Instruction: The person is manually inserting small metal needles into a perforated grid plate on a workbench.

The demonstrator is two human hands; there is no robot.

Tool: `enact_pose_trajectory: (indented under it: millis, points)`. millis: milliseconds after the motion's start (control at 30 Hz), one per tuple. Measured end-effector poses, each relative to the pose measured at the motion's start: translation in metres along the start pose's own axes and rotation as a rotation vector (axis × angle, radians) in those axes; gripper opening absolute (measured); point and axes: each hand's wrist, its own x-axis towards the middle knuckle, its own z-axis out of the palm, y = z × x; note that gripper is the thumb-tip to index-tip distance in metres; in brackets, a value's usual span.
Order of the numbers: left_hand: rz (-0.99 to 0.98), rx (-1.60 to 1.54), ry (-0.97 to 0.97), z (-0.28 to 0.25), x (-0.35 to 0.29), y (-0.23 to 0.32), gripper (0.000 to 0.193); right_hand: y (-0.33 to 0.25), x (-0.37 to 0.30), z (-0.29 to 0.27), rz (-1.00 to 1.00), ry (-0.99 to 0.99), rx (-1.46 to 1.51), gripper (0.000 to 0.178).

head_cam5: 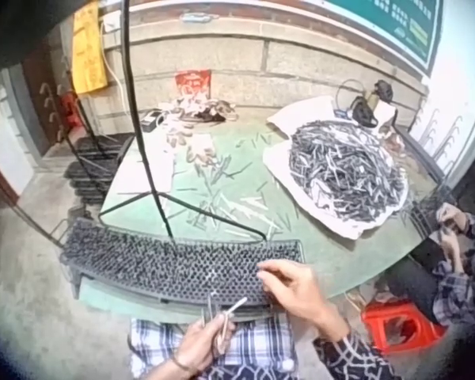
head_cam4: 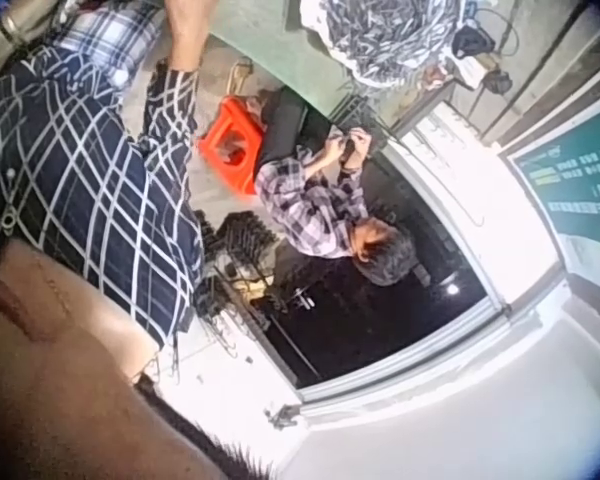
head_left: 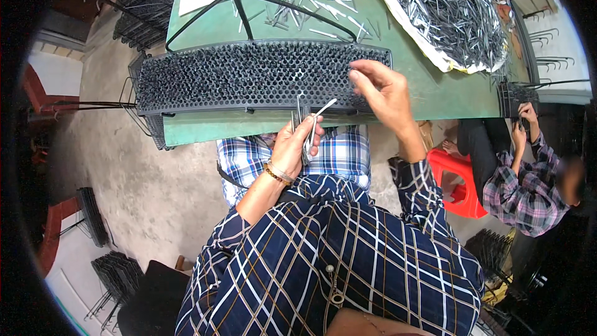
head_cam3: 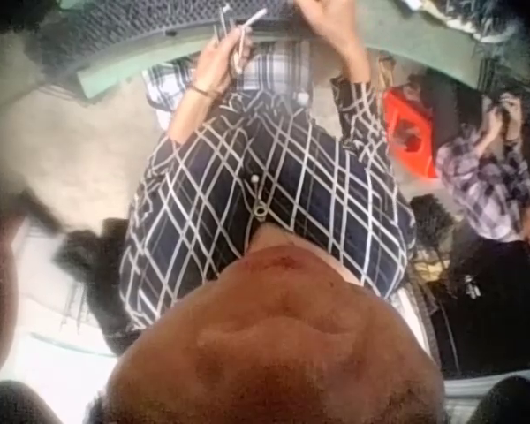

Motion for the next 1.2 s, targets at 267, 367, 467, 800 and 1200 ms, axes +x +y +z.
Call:
enact_pose_trajectory:
  millis: [267, 367, 467, 800, 1200]
  points:
    - [-0.055, 0.007, 0.024, 0.005, -0.002, 0.002, 0.025, 0.029, 0.01, 0.032, -0.214, 0.252, -0.117, 0.016]
    - [-0.06, -0.005, 0.017, 0.001, 0.0, 0.001, 0.026, 0.029, 0.01, 0.034, -0.226, 0.238, -0.162, 0.014]
    - [-0.077, -0.018, 0.01, 0.001, 0.0, 0.0, 0.027, 0.033, 0.011, 0.036, -0.463, 0.192, -0.344, 0.015]
    - [-0.019, -0.082, 0.012, 0.008, -0.001, 0.004, 0.026, 0.016, -0.014, 0.034, 0.007, 0.029, 0.131, 0.022]
    - [-0.164, -0.008, -0.118, 0.019, 0.016, 0.001, 0.03, 0.019, 0.007, 0.02, -0.307, 0.3, -0.123, 0.013]
